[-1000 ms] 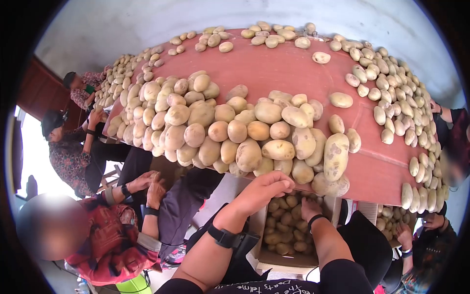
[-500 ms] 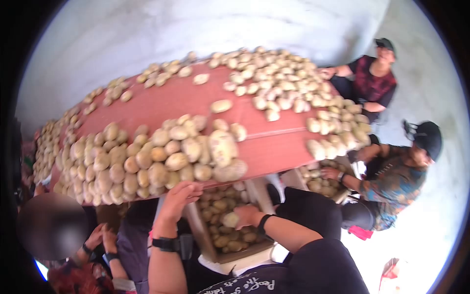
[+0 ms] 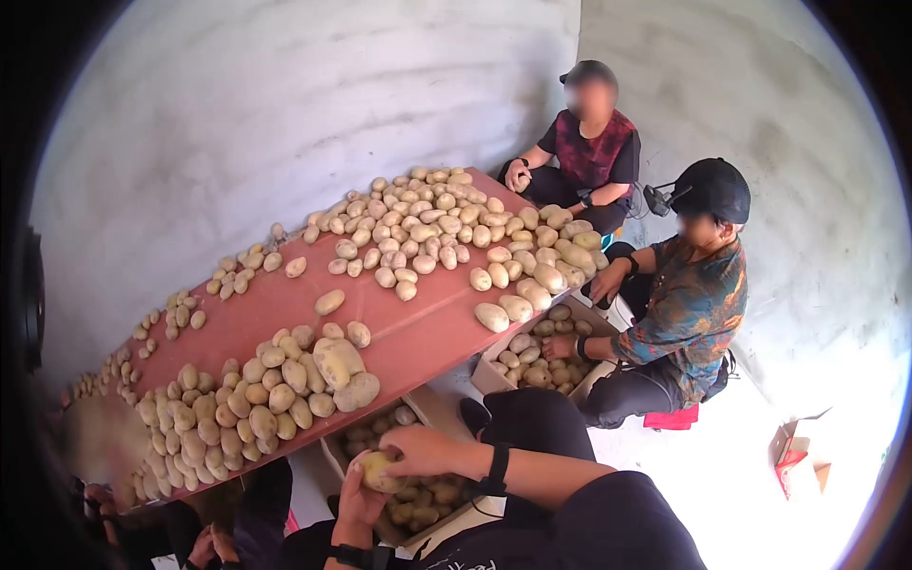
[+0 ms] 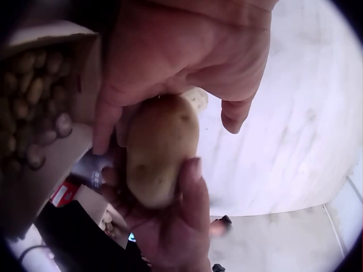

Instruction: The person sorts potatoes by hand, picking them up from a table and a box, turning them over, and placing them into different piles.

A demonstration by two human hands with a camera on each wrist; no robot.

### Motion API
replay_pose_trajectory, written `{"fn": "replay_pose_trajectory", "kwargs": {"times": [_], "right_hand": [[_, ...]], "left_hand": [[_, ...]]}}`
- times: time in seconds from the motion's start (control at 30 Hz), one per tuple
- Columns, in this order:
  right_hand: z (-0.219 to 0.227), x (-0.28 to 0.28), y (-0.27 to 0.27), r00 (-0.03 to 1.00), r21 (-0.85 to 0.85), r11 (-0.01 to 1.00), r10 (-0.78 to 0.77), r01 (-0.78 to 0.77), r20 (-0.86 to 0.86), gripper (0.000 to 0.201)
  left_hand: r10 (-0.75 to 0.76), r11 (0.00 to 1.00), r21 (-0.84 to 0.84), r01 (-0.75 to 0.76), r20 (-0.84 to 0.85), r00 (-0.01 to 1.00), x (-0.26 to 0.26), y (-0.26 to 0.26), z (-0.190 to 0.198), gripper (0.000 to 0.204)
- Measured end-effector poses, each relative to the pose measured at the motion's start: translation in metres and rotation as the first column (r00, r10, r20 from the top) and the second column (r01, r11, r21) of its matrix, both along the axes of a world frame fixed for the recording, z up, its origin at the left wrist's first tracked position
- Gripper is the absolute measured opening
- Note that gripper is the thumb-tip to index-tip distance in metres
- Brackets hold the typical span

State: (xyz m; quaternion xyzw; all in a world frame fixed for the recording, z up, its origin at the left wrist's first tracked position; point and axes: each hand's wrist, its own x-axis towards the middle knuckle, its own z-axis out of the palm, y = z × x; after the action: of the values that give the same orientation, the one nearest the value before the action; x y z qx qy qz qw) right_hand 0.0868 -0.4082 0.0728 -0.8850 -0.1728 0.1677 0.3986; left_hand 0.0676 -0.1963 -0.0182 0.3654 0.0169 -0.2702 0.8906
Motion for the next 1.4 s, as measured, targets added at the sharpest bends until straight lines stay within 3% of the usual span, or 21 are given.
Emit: {"fn": "replay_pose_trajectory", "kwargs": {"times": [0.07, 0.1, 0.13, 0.2, 0.3, 0.37, 0.43, 0.6, 0.8, 0.93, 1.07, 1.17, 1.27, 1.33, 1.37, 1.4], "right_hand": [[0.021, -0.004, -0.017, 0.957, 0.163, 0.986, -0.091, 0.046, 0.277, 0.032], [0.021, 0.000, -0.028, 0.978, 0.444, 0.896, -0.110, 0.021, 0.175, 0.025], [0.019, 0.003, -0.035, 0.994, 0.689, 0.724, -0.091, 0.030, 0.053, 0.024], [0.058, -0.015, -0.043, 0.985, 0.875, 0.452, -0.099, 0.173, -0.143, 0.024], [0.080, -0.028, -0.053, 0.984, 0.890, 0.456, -0.164, 0.008, 0.075, 0.025], [0.082, -0.034, -0.054, 0.983, 0.893, 0.450, -0.156, -0.014, 0.094, 0.024], [0.084, -0.039, -0.055, 0.981, 0.886, 0.463, -0.152, -0.034, 0.117, 0.024], [0.091, -0.047, -0.057, 0.989, 0.883, 0.468, -0.107, -0.037, 0.099, 0.024], [0.079, -0.052, -0.055, 0.995, 0.894, 0.439, -0.079, 0.091, -0.063, 0.023], [0.067, -0.047, -0.056, 0.978, 0.948, 0.246, -0.013, 0.203, -0.206, 0.017], [0.062, -0.036, -0.065, 0.975, 0.977, 0.063, 0.077, 0.203, -0.208, 0.006], [0.062, -0.028, -0.071, 0.976, 0.982, 0.055, 0.115, 0.179, -0.185, 0.014], [0.052, -0.022, -0.075, 0.980, 0.966, 0.227, 0.123, 0.126, -0.156, 0.022], [0.061, -0.027, -0.067, 1.000, 0.713, 0.701, -0.012, 0.021, -0.017, 0.026], [0.053, -0.027, -0.061, 0.991, 0.615, 0.784, 0.005, -0.089, 0.137, 0.035], [0.055, -0.032, -0.054, 0.998, 0.581, 0.812, 0.038, -0.057, 0.046, 0.049]], "left_hand": [[-0.008, 0.997, -0.074, 0.001, -0.093, 0.996, -0.008, 0.003, -0.003, 0.047], [-0.012, 0.995, -0.097, 0.001, -0.111, 0.994, -0.011, 0.005, 0.002, 0.047], [-0.005, 0.993, -0.116, -0.012, -0.143, 0.990, -0.020, 0.008, 0.005, 0.047], [0.044, 0.989, -0.133, -0.064, -0.146, 0.988, -0.028, 0.015, 0.000, 0.055], [-0.011, 0.959, -0.283, -0.028, -0.138, 0.990, -0.034, 0.020, 0.021, 0.055], [-0.025, 0.935, -0.352, -0.025, -0.136, 0.990, -0.040, 0.017, 0.035, 0.055], [-0.005, 0.956, -0.293, -0.020, -0.085, 0.996, -0.043, 0.013, 0.045, 0.055], [0.051, 0.996, -0.085, -0.041, 0.125, 0.991, -0.048, 0.000, 0.072, 0.056], [0.083, 0.982, -0.182, -0.056, 0.146, 0.986, -0.045, -0.006, 0.095, 0.062], [0.081, 0.974, -0.222, -0.042, 0.169, 0.982, -0.040, -0.015, 0.109, 0.070], [0.078, 0.983, -0.180, -0.045, 0.180, 0.981, -0.035, -0.020, 0.105, 0.076], [0.063, 0.988, -0.151, -0.039, 0.159, 0.985, -0.033, -0.025, 0.106, 0.077], [0.046, 0.990, -0.137, -0.021, 0.178, 0.983, -0.030, -0.028, 0.102, 0.075], [0.040, 0.997, -0.073, -0.025, 0.205, 0.978, -0.032, -0.028, 0.103, 0.069], [0.035, 0.999, -0.042, -0.026, 0.227, 0.973, -0.030, -0.028, 0.102, 0.066], [0.018, 1.000, 0.000, -0.019, 0.233, 0.972, -0.025, -0.027, 0.099, 0.062]]}}
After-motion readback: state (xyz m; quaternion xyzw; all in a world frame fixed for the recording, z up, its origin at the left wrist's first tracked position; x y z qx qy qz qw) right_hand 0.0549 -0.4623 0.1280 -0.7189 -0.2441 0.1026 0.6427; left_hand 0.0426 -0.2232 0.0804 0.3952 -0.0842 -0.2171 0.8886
